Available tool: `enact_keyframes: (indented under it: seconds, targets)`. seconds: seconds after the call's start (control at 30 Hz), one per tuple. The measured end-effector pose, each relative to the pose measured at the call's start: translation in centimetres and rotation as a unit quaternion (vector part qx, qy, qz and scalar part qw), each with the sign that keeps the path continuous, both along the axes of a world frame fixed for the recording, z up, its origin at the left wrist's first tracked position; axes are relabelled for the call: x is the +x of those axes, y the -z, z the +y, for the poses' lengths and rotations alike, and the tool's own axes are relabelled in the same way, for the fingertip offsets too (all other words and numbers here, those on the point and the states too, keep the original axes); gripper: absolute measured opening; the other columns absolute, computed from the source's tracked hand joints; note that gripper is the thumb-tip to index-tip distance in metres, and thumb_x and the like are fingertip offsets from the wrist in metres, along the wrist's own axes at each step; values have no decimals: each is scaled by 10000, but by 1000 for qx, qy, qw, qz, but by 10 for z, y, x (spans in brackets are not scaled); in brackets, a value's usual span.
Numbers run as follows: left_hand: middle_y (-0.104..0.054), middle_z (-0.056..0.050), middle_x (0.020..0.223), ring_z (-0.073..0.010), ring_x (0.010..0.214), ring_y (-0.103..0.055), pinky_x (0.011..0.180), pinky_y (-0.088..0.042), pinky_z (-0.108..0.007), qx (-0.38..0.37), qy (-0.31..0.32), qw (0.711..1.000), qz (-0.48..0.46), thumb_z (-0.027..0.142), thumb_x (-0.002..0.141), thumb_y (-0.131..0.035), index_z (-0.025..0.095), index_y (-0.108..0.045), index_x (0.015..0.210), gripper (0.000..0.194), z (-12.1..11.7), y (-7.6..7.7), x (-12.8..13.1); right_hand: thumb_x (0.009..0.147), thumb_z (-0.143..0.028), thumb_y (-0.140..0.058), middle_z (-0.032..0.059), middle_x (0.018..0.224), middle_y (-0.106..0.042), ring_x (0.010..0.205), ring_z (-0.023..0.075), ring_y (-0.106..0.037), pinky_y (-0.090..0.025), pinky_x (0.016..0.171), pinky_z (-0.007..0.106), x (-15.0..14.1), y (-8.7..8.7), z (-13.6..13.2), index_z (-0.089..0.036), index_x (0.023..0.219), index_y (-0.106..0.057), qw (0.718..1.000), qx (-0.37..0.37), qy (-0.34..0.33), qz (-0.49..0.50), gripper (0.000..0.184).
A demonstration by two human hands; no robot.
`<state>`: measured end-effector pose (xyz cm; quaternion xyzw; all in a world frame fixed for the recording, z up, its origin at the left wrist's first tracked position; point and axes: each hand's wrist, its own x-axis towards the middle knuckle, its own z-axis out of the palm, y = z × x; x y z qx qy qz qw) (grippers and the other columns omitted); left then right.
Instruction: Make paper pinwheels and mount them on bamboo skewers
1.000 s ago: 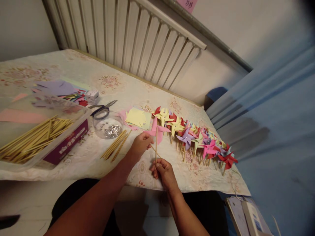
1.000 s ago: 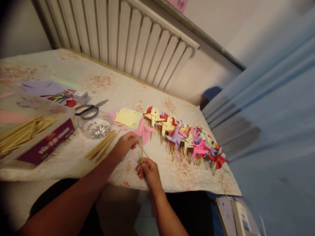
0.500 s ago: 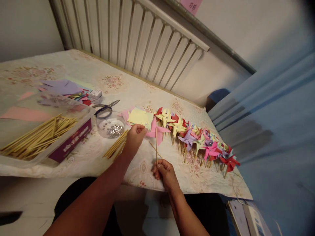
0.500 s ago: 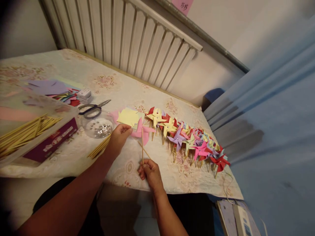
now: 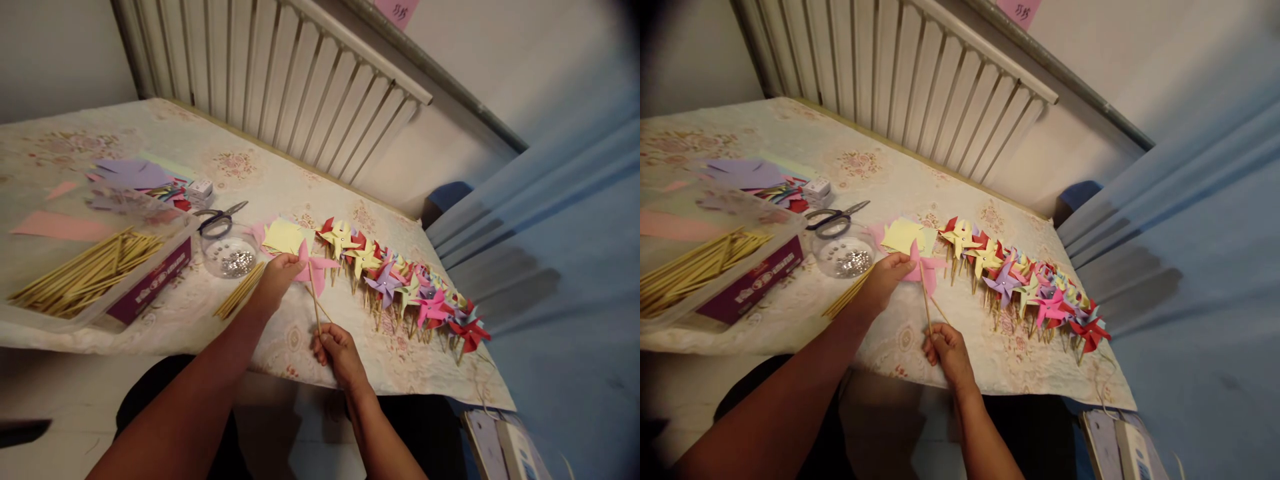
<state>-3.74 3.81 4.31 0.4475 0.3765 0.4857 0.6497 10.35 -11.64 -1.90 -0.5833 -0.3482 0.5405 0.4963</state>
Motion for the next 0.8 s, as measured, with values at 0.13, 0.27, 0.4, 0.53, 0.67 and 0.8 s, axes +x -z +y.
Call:
enact_keyframes:
  seconds: [0.13, 0.27, 0.4, 0.53, 0.67, 0.8]
  targets:
    - [-511, 48, 630, -115, 626, -440, 638, -323, -252, -1, -5, 1000, 4, 431, 645, -683, 165, -592, 689, 284, 1, 3, 0, 767, -409, -662, -21, 572, -605, 408, 60, -449, -328, 408, 186, 0, 0, 0, -161, 811, -619, 1000, -2, 3, -4, 256]
    - [-511, 50, 633, -113, 628, -436, 641, -321, -251, -1, -2, 1000, -6, 425, 653, -687, 164, -594, 695, 280, 2, 6, 1, 754, -394, -683, -27, 569, -603, 405, 58, -447, -326, 404, 183, 1, 1, 0, -163, 823, -614, 1000, -4, 5, -9, 251]
    - [-503, 50, 641, -107, 631, -422, 646, -317, -250, -7, 3, 1000, -8, 414, 657, -689, 158, -590, 703, 278, 1, 5, 0, 753, -379, -679, -34, 565, -597, 398, 53, -440, -315, 399, 180, 1, 1, 0, -161, 821, -607, 1000, -9, 11, -14, 239]
    - [-478, 56, 618, -103, 614, -404, 630, -306, -250, -8, -3, 1000, -8, 408, 638, -690, 164, -567, 671, 275, 1, 3, 0, 756, -379, -671, -34, 560, -589, 396, 55, -439, -310, 392, 182, 1, 1, 1, -158, 809, -608, 1000, -6, 20, -12, 236]
    - [-480, 56, 617, -105, 607, -407, 618, -301, -252, -10, -5, 1000, -8, 401, 634, -690, 169, -572, 680, 265, 2, 4, 0, 752, -370, -668, -36, 550, -579, 392, 56, -434, -309, 384, 184, 0, 2, 1, -153, 809, -618, 1000, -1, 28, -14, 230]
    - [-497, 52, 633, -107, 611, -420, 620, -307, -250, -12, -8, 1000, -18, 398, 636, -699, 172, -577, 701, 266, 2, 7, 1, 744, -364, -675, -37, 557, -583, 388, 53, -429, -304, 375, 181, 0, 2, 1, -154, 809, -622, 999, -1, 40, -16, 226]
